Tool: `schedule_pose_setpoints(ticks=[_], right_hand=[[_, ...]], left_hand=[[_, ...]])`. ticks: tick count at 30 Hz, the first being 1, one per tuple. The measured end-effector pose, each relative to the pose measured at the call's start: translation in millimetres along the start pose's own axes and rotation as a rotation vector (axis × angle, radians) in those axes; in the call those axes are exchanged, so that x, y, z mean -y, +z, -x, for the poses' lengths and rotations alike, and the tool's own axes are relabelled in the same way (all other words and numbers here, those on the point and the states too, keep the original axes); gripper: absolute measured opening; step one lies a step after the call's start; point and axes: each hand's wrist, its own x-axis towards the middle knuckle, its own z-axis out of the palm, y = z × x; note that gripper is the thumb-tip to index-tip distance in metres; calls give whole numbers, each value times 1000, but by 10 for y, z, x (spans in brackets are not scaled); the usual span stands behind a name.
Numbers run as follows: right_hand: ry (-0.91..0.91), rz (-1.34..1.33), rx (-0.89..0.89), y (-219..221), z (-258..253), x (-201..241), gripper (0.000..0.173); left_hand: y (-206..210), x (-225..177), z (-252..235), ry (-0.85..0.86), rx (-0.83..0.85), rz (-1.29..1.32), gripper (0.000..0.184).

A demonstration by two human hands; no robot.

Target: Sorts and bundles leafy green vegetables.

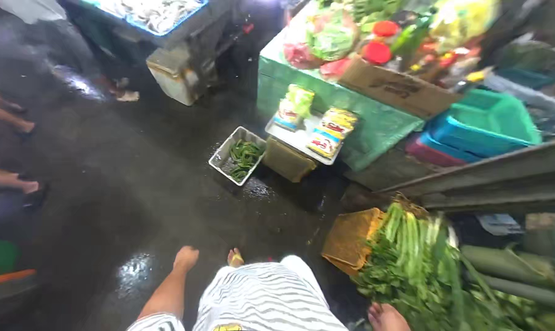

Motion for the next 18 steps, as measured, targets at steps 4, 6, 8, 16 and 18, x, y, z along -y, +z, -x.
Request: schedule_pose_setpoints(ticks=[4, 6, 8, 16, 18], right_hand=[[-2, 223, 155, 1392, 290, 310, 39], [-51, 311, 197, 2030, 478, 463, 32], [-40, 369, 241, 2649, 611, 619, 29], [376, 416, 243, 5433, 1058, 819, 37], [402, 482, 326, 6196, 1327, 1089, 46]], left_hand=[[-1010, -133, -792, 116, 6, 232, 30], [-1436, -278, -1082, 176, -13, 327, 27], [-1823, -529, -1377, 231, -15, 357, 27], [-3269, -827, -2397, 102, 207, 326, 33], [-3779, -787, -2614, 34, 166, 272, 38]])
